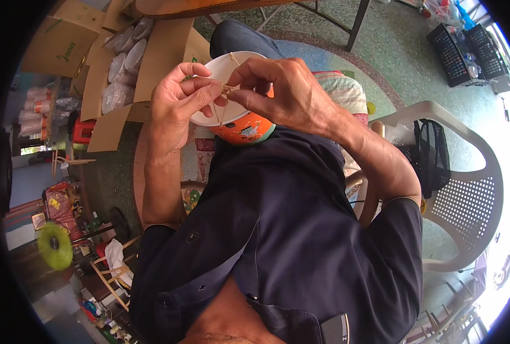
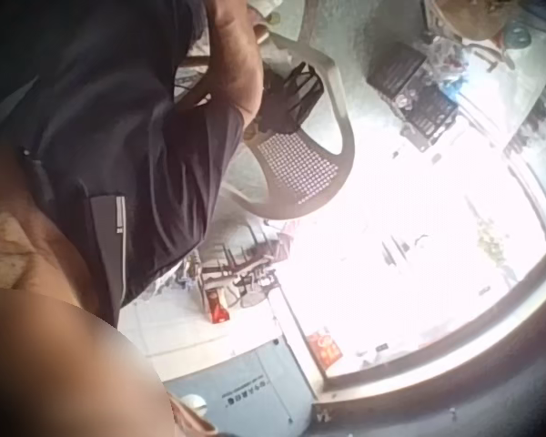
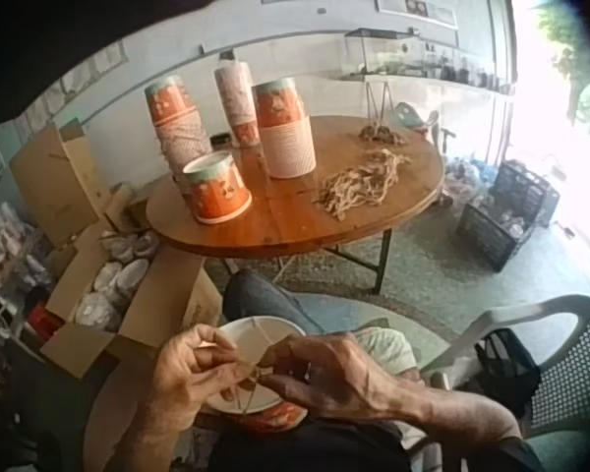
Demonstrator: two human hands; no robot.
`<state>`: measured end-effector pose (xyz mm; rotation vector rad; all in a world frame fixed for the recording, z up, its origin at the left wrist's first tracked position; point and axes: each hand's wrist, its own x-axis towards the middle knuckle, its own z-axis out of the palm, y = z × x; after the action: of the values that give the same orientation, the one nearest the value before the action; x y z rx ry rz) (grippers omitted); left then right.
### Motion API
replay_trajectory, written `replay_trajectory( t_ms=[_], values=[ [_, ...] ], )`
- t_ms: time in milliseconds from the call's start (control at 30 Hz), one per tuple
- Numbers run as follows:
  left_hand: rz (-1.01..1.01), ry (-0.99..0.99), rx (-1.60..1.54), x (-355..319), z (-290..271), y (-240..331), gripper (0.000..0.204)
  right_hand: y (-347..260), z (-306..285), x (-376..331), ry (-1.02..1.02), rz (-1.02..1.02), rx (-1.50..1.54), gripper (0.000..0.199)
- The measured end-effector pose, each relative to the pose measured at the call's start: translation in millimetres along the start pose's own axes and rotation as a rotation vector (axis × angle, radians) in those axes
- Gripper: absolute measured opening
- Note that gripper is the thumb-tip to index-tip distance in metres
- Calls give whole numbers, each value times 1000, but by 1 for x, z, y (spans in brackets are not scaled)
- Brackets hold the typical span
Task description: Attaching strings to paper Halloween-themed buckets for packaging.
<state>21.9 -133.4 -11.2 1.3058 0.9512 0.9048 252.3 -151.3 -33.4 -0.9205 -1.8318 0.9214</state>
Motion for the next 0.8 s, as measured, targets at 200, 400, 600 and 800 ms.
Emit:
replay_trajectory(
  t_ms=[200,400,600,800],
  values=[
    [24,14,15,0,5,0,29,4,5,-1,115,-231,-257,18],
    [25,17,52,1,6,-1,29,5,4,-1,133,-230,-280,14],
    [-15,-14,80,-2,2,3,29,1,-5,1,22,-53,-151,11],
    [45,-108,224,-6,-1,0,24,8,-14,3,-28,-125,-171,10]
  ],
)
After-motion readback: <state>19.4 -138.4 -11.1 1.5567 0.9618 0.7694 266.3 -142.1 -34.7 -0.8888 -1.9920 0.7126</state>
